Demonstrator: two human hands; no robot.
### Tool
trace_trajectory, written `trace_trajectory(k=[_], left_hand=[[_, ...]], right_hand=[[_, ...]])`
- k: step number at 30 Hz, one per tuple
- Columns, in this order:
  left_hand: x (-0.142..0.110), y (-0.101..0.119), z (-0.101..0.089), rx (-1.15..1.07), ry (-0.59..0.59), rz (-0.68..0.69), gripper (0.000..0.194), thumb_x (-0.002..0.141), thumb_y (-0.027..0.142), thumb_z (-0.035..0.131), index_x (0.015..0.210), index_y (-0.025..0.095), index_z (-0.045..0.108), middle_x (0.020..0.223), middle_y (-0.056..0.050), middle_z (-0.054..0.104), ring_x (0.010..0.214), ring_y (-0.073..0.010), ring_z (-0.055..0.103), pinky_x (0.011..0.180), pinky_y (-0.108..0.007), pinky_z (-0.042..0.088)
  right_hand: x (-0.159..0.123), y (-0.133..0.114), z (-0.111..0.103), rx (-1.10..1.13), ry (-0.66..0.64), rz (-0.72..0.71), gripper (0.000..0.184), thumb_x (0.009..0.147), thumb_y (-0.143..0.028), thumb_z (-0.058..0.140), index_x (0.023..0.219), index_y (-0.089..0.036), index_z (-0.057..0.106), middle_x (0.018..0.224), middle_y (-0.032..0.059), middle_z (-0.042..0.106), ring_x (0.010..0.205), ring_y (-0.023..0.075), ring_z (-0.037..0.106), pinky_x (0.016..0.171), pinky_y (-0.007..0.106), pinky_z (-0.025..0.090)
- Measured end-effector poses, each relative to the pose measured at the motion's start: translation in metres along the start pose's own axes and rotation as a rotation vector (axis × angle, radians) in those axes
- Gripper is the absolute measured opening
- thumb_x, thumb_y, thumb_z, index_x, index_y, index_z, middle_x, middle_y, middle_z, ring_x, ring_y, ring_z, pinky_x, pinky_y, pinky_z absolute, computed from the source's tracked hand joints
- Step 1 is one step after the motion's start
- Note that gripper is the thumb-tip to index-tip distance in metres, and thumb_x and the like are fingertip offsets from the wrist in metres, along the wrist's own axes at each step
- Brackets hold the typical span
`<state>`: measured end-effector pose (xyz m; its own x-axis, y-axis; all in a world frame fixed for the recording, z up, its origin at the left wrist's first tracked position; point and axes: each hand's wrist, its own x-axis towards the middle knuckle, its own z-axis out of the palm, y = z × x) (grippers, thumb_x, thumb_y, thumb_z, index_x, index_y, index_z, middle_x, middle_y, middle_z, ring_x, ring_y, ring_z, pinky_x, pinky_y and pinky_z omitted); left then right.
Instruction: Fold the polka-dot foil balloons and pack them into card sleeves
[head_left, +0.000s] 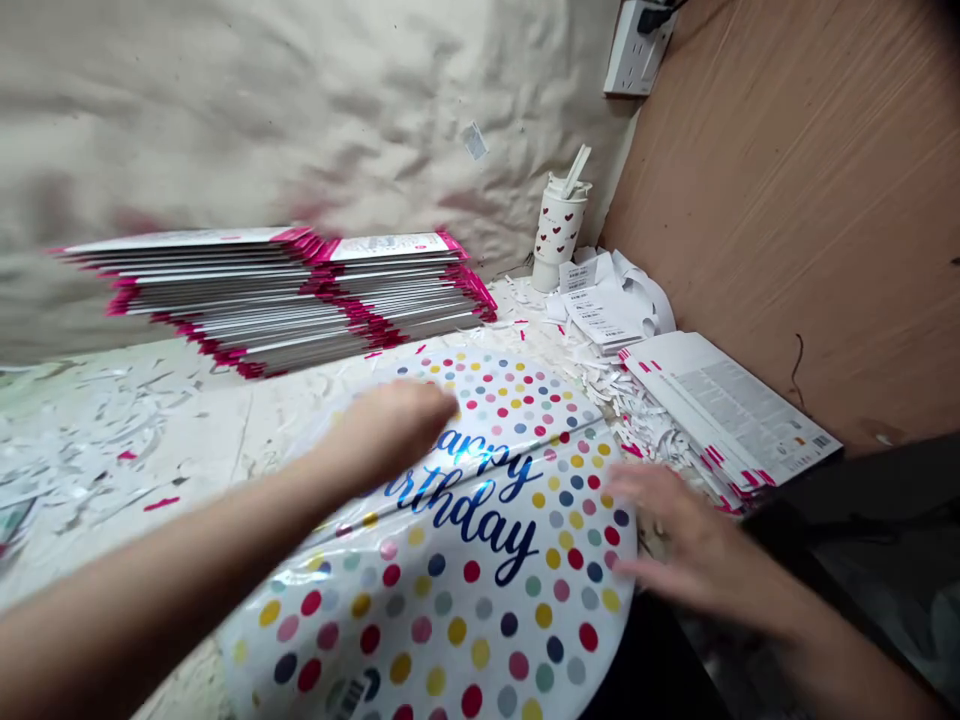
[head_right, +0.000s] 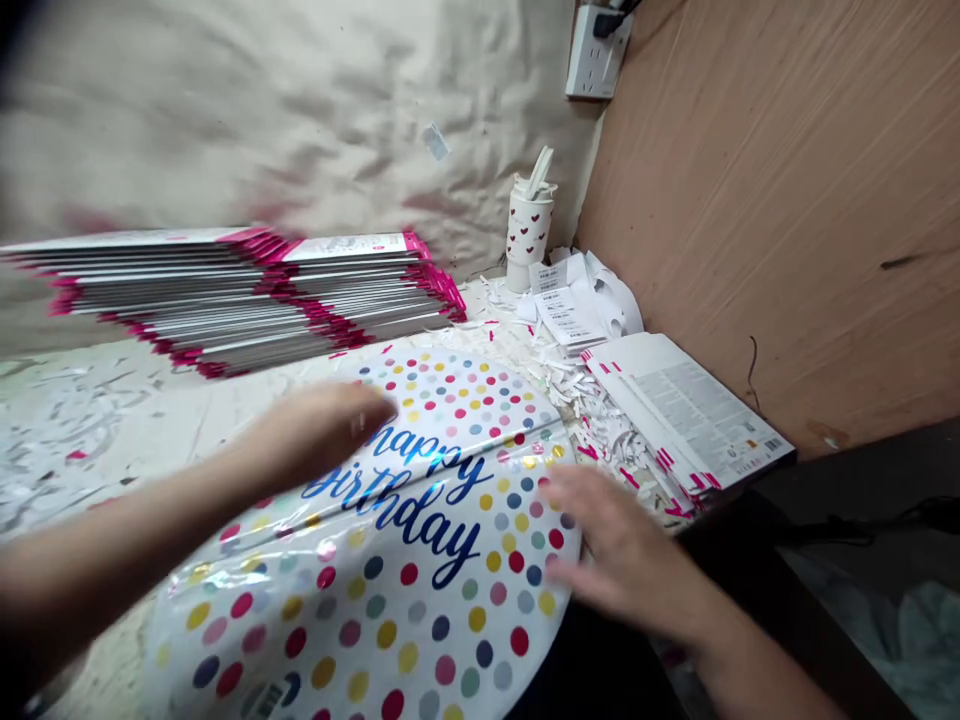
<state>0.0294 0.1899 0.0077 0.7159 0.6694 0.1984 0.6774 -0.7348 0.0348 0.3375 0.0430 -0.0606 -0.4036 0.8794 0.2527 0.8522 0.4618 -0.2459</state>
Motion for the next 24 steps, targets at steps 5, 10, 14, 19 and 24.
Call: trace_trajectory(k=[5, 10, 14, 19, 24], left_hand=[[-0.131, 0.112, 0.042, -0.282, -0.289, 0.232, 0.015, 0.068, 0.031, 0.065, 0.079, 0.023, 0.06, 0.076, -0.002, 0.065, 0.062, -0.0172, 0.059, 0.054, -0.028, 0.052], [-0.174, 0.141, 0.047, -0.193, 0.018, 0.18, 0.027, 0.081, 0.015, 0.048, 0.108, 0.013, 0.055, 0.083, -0.01, 0.067, 0.071, -0.0212, 0.061, 0.062, -0.032, 0.053], [-0.171, 0.142, 0.042, -0.411, -0.051, -0.015, 0.023, 0.084, 0.014, 0.038, 0.091, 0.018, 0.06, 0.073, -0.007, 0.064, 0.066, -0.0173, 0.059, 0.057, -0.028, 0.049], [-0.154, 0.123, 0.038, -0.797, -0.37, -0.352, 0.016, 0.078, 0.026, 0.052, 0.065, 0.018, 0.056, 0.067, -0.002, 0.06, 0.063, -0.0131, 0.054, 0.057, -0.023, 0.042], [-0.118, 0.106, 0.031, -1.216, -0.652, -0.621, 0.032, 0.076, 0.048, 0.052, 0.07, 0.016, 0.053, 0.058, 0.003, 0.052, 0.05, -0.0091, 0.044, 0.045, -0.02, 0.032]], right_hand=[[-0.017, -0.069, 0.034, 0.092, -0.239, -0.469, 0.042, 0.087, -0.02, 0.046, 0.129, -0.02, 0.045, 0.133, 0.0114, 0.049, 0.123, 0.0269, 0.044, 0.1, 0.048, 0.038], [-0.018, -0.072, 0.042, 0.266, -0.134, -0.413, 0.038, 0.083, -0.01, 0.042, 0.118, -0.011, 0.055, 0.119, 0.0102, 0.061, 0.112, 0.0203, 0.055, 0.099, 0.037, 0.042], [-0.016, -0.069, 0.041, 0.344, -0.182, -0.391, 0.039, 0.081, -0.009, 0.045, 0.118, -0.014, 0.057, 0.119, 0.0086, 0.061, 0.112, 0.0178, 0.055, 0.1, 0.035, 0.042], [-0.013, -0.066, 0.028, 0.416, -0.316, -0.331, 0.036, 0.083, -0.011, 0.047, 0.116, -0.017, 0.059, 0.12, 0.0068, 0.06, 0.115, 0.0169, 0.053, 0.103, 0.033, 0.038], [0.009, -0.085, 0.001, 0.472, -0.561, -0.191, 0.058, 0.066, -0.047, 0.071, 0.117, -0.022, 0.057, 0.116, 0.0071, 0.062, 0.106, 0.0225, 0.058, 0.09, 0.031, 0.046]])
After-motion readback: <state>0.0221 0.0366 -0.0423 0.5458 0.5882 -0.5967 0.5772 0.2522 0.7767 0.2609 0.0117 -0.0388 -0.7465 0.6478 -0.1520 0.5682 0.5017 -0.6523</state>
